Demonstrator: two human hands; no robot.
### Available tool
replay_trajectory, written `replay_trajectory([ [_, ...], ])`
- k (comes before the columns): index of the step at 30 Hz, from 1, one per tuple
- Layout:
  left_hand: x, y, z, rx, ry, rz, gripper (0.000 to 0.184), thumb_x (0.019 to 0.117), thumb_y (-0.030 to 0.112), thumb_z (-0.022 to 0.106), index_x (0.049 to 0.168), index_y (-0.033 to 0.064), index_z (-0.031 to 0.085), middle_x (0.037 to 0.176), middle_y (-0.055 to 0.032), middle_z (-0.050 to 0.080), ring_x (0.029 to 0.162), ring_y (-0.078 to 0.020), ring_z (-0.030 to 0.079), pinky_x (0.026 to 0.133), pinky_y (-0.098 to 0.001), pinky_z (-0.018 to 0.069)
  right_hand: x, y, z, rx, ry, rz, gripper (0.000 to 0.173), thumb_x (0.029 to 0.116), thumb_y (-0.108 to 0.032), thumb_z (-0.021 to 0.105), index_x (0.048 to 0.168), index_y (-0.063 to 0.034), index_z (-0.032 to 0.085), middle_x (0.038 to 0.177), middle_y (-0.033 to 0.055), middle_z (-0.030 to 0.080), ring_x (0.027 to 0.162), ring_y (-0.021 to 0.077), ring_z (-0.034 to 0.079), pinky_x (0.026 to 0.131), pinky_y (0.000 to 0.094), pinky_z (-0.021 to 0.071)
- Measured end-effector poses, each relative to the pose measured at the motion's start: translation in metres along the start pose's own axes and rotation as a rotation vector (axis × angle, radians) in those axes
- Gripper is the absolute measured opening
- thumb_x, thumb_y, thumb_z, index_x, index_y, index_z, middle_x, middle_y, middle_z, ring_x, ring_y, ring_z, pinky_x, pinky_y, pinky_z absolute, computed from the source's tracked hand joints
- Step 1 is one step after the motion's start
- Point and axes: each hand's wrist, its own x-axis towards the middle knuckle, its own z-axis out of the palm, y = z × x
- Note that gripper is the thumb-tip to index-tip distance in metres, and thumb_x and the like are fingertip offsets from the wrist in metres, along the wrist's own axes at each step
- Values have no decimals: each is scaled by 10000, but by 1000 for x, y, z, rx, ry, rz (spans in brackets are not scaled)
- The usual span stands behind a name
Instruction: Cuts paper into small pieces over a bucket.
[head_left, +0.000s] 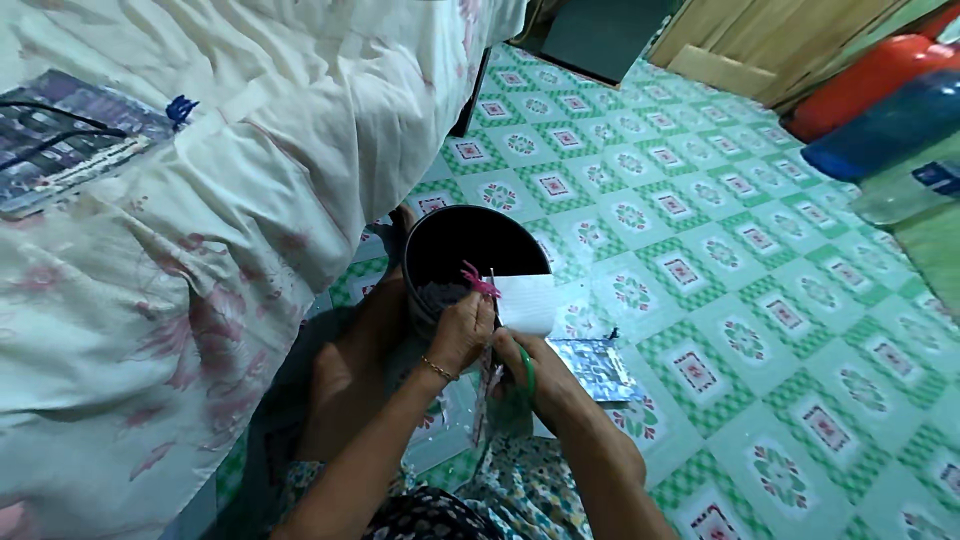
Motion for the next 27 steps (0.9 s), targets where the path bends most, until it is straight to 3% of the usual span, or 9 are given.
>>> replay_trajectory([
  [2,5,0,-3,-25,2,-10,304,1089,112,430,975,-108,606,733,-134,534,689,-202,526,677,-375,462,4,-4,1,34,32,6,338,1085,-260,442,900,-30,606,675,-41,580,519,12,571,507,182,514],
  [6,12,-2,-6,-35,-16,-24,296,1091,117,434,950,-89,592,722,-108,507,667,-182,498,654,-362,446,8,-6,2,116,19,44,294,1088,-237,452,915,-40,586,656,-47,562,498,12,561,507,173,520],
  [11,15,3,-12,31,-164,-33,291,1094,99,433,940,-98,582,764,-133,520,720,-207,509,702,-373,446,18,0,-5,176,-79,90,404,1116,-304,279,950,-55,551,641,-55,603,557,26,617,550,176,529],
  [15,16,0,-11,-1,-144,-58,296,1100,115,429,939,-86,573,743,-97,491,684,-165,487,673,-332,438,18,2,-1,208,-22,72,384,1109,-276,353,870,-66,567,552,-61,572,469,20,571,491,169,505],
  [23,17,11,-10,120,-182,-214,327,1118,151,393,1013,-87,591,874,-185,574,821,-268,572,787,-426,480,28,14,-3,294,-29,82,366,1095,-229,439,818,-63,610,528,-61,549,427,-4,508,442,148,443],
  [27,15,7,-5,139,-134,-204,359,1123,202,397,1053,-88,597,879,-197,603,816,-287,602,794,-444,502,31,26,-10,501,-115,119,421,1115,-339,305,892,-89,561,574,-55,584,470,21,560,471,163,489],
])
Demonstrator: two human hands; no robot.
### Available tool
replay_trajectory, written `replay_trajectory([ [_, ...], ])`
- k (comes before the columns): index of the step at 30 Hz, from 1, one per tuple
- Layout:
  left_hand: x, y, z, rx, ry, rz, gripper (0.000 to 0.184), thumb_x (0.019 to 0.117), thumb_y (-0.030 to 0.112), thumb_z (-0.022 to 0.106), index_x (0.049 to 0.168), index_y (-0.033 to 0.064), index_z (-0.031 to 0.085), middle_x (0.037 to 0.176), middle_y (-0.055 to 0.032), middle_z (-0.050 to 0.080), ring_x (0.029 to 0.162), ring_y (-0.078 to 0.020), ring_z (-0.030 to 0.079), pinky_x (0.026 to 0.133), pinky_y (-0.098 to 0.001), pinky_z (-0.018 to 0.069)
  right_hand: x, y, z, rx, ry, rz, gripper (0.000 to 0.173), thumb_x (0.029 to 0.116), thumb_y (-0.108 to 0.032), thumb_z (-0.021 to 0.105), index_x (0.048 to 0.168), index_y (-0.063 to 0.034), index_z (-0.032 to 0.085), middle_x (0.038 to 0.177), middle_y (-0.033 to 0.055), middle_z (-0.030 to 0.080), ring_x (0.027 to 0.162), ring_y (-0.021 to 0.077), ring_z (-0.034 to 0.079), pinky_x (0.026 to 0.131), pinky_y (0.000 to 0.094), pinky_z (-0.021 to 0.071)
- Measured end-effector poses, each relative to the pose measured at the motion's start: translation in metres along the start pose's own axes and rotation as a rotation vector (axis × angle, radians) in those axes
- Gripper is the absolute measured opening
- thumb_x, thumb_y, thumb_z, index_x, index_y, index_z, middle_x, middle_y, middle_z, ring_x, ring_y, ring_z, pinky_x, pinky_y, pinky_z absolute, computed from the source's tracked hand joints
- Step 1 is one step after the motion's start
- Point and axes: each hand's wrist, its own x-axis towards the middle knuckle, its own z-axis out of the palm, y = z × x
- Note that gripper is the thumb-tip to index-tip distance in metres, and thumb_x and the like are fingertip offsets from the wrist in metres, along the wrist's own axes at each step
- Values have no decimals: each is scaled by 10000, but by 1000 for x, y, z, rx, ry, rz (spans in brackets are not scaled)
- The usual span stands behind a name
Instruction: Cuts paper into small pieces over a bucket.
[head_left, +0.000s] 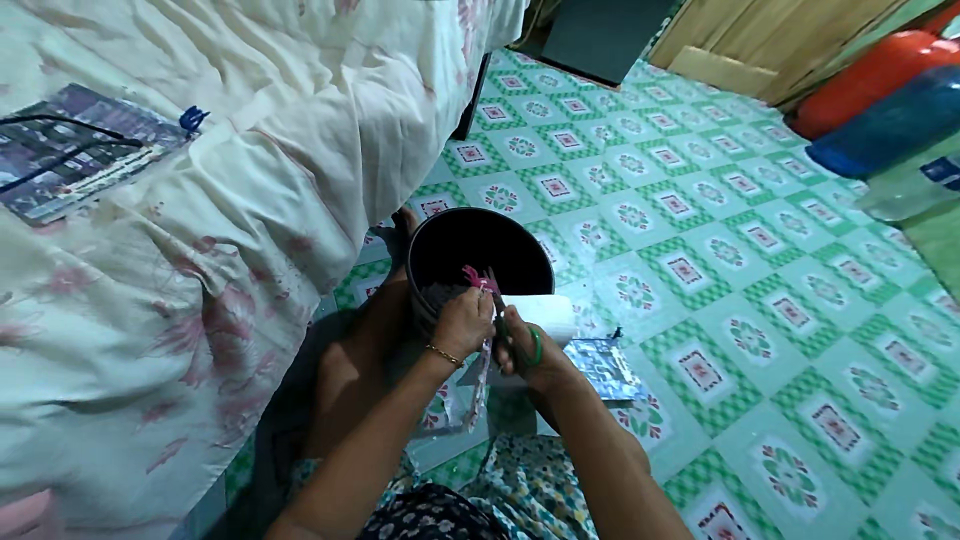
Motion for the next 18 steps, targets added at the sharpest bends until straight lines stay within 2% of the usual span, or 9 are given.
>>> replay_trajectory([
  [2,-1,-3,1,-59,11,-5,336,1118,200,422,1081,-90,588,869,-186,590,782,-260,585,771,-420,499,-1,5,-10,40,-101,-14,458,1095,-442,292,926,-104,549,615,-50,613,517,42,600,521,180,521],
  [4,-2,-5,-1,-174,-4,-49,325,1119,197,421,1171,-86,571,852,-154,593,708,-189,592,706,-350,532,-9,10,-17,-53,-128,-113,459,1082,-461,312,976,-96,570,652,-61,636,565,47,623,577,195,542],
  [7,-4,-3,-6,-341,-27,-153,322,1128,199,395,1273,-60,518,869,-139,616,679,-149,632,644,-291,556,-29,16,-27,-225,40,-367,457,1024,-518,513,1065,-73,613,711,-84,663,624,44,645,627,223,565],
  [8,-5,-3,-7,-357,-29,-153,320,1126,189,398,1280,-66,514,944,-173,620,739,-187,649,673,-327,569,-36,14,-28,-242,146,-437,417,1029,-476,525,1078,-66,586,734,-87,663,645,35,645,638,218,562],
  [10,-6,-6,-5,-329,-20,-124,306,1120,172,412,1249,-80,531,1037,-213,602,810,-242,654,718,-387,579,-44,8,-25,-235,488,-512,197,1043,-211,477,1070,-30,549,770,-59,673,659,18,647,617,193,552],
  [12,-6,-10,0,-289,0,-81,302,1115,168,429,1235,-77,559,1061,-218,627,800,-244,662,718,-396,580,-43,6,-34,-271,742,-487,239,1037,-135,491,1209,30,480,881,-2,633,720,10,625,635,180,522],
  [14,-8,-13,3,-324,27,-27,287,1110,153,437,1236,-69,568,1016,-178,671,753,-193,663,679,-348,574,-38,14,-51,-257,804,-456,329,1037,-103,521,1303,64,422,958,46,600,759,18,602,663,183,498],
  [17,-15,-19,5,-519,60,43,197,1095,92,441,1177,-48,553,804,-57,682,660,-73,651,627,-225,560,-38,35,-68,-238,690,-313,240,1042,-131,521,1222,29,517,896,27,667,735,37,644,644,201,534],
  [18,-18,-22,6,-564,62,63,170,1085,67,442,1142,-41,561,751,-25,665,647,-59,642,641,-217,556,-40,45,-75,-237,626,-260,224,1045,-142,515,1196,22,539,877,11,666,733,39,648,656,210,548],
])
